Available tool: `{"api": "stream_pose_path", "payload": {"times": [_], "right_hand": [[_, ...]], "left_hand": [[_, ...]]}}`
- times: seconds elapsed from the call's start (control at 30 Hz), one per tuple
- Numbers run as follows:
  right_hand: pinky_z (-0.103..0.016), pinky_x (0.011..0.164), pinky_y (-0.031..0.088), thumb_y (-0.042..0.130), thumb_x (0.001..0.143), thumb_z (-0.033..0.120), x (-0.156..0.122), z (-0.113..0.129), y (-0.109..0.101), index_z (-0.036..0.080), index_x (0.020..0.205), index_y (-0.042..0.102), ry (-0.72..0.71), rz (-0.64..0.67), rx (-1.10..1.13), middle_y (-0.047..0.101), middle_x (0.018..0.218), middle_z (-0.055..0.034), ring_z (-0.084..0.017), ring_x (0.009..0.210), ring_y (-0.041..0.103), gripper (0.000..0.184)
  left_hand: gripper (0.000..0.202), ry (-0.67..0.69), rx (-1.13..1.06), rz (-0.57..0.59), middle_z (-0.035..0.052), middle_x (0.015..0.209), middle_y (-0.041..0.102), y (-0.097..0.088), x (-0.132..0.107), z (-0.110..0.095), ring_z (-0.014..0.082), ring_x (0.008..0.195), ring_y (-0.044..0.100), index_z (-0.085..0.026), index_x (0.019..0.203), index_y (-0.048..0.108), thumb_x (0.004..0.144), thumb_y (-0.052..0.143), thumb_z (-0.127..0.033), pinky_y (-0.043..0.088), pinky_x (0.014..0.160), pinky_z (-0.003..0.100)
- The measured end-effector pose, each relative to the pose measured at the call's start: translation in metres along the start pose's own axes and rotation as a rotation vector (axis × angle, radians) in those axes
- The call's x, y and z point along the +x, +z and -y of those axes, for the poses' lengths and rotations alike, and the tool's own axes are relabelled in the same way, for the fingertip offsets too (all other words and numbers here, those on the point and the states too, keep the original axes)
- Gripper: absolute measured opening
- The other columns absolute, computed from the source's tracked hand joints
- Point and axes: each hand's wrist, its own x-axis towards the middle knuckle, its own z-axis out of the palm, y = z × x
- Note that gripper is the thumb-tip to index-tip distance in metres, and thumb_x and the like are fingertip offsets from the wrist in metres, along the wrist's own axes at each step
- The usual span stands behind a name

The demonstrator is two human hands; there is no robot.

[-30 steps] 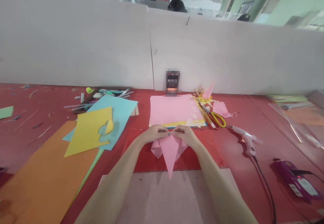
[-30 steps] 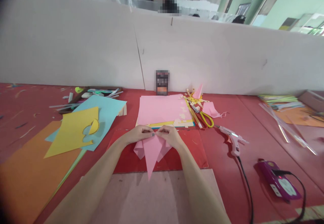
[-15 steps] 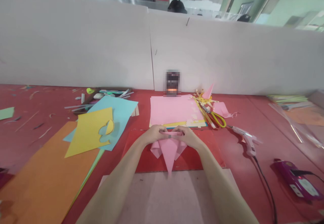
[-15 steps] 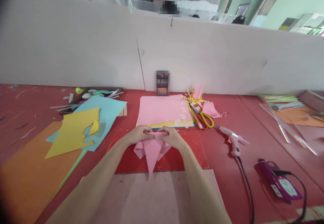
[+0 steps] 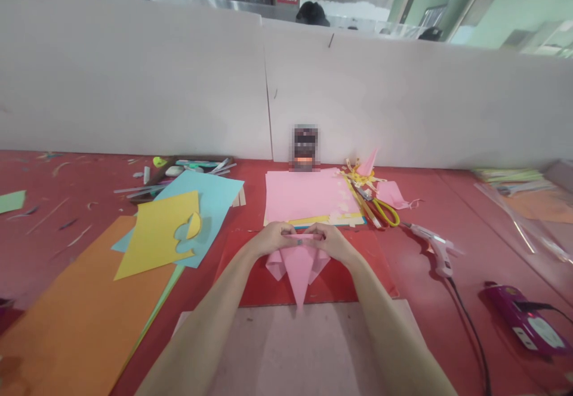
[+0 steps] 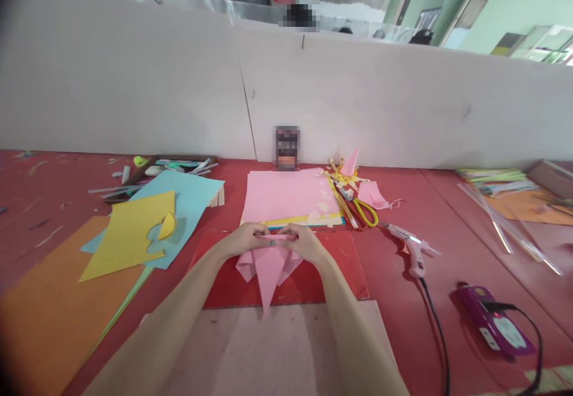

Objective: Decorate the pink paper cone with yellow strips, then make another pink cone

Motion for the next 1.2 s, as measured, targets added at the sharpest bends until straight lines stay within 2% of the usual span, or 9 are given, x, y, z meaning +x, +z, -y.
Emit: {"api": "stream_pose_path", "payload": {"times": [0.2, 0.43, 0.67, 0.83, 1.07, 1.2], "right_hand": [[-0.025, 0.066, 0.04, 0.065, 0.063, 0.032, 0.001, -0.0011, -0.0025, 0.016, 0.085, 0.061, 0.034, -0.07, 0.114, 0.063, 0.08, -0.0029, -0.014, 0.073, 0.055, 0.027], [-0.023, 0.055, 0.039, 0.065, 0.061, 0.039, 0.002, 0.0001, 0.0007, 0.016, 0.085, 0.06, 0.112, -0.132, 0.106, 0.056, 0.066, 0.0016, -0.011, 0.058, 0.049, 0.034], [-0.02, 0.045, 0.03, 0.065, 0.061, 0.043, 0.0024, -0.0036, 0.0008, 0.017, 0.063, 0.052, 0.149, -0.151, 0.079, 0.044, 0.052, 0.0055, -0.007, 0.048, 0.039, 0.029], [-0.019, 0.043, 0.026, 0.065, 0.059, 0.045, 0.0023, -0.0025, 0.0022, 0.017, 0.059, 0.048, 0.144, -0.187, 0.047, 0.038, 0.05, 0.0068, -0.007, 0.046, 0.034, 0.033], [-0.02, 0.046, 0.03, 0.065, 0.061, 0.042, -0.0002, 0.0026, 0.0011, 0.017, 0.067, 0.052, 0.145, -0.136, 0.036, 0.043, 0.054, 0.0058, -0.008, 0.049, 0.038, 0.029], [-0.02, 0.045, 0.026, 0.067, 0.058, 0.04, -0.0006, 0.0042, 0.0006, 0.018, 0.069, 0.052, 0.109, -0.134, -0.018, 0.04, 0.054, 0.0071, -0.007, 0.048, 0.033, 0.028]], "left_hand": [[0.04, 0.013, -0.044, -0.016, -0.0035, 0.06, 0.039, 0.0, 0.0041, 0.006, 0.0084, 0.054, 0.035, -0.014, 0.065, 0.055, 0.063, 0.059, -0.054, 0.025, 0.048, 0.02], [0.039, 0.022, -0.089, -0.036, -0.0036, 0.059, 0.041, -0.0017, 0.0059, 0.0083, 0.0085, 0.054, 0.037, -0.014, 0.065, 0.054, 0.064, 0.058, -0.052, 0.028, 0.05, 0.02], [0.036, 0.026, -0.11, -0.039, -0.004, 0.058, 0.038, -0.0007, 0.005, 0.0039, 0.0084, 0.055, 0.036, -0.014, 0.064, 0.052, 0.064, 0.06, -0.048, 0.027, 0.051, 0.02], [0.034, 0.019, -0.123, -0.044, -0.0034, 0.059, 0.041, 0.0, 0.0057, 0.0045, 0.0088, 0.056, 0.038, -0.014, 0.064, 0.052, 0.064, 0.061, -0.047, 0.029, 0.052, 0.02], [0.034, 0.018, -0.088, -0.058, -0.0037, 0.058, 0.037, 0.0002, 0.005, 0.0035, 0.0087, 0.055, 0.035, -0.014, 0.062, 0.05, 0.064, 0.06, -0.047, 0.026, 0.051, 0.021], [0.035, 0.023, -0.093, -0.062, -0.0042, 0.057, 0.034, 0.0007, 0.0048, 0.0043, 0.0082, 0.053, 0.032, -0.014, 0.06, 0.047, 0.064, 0.059, -0.046, 0.023, 0.05, 0.021]]}}
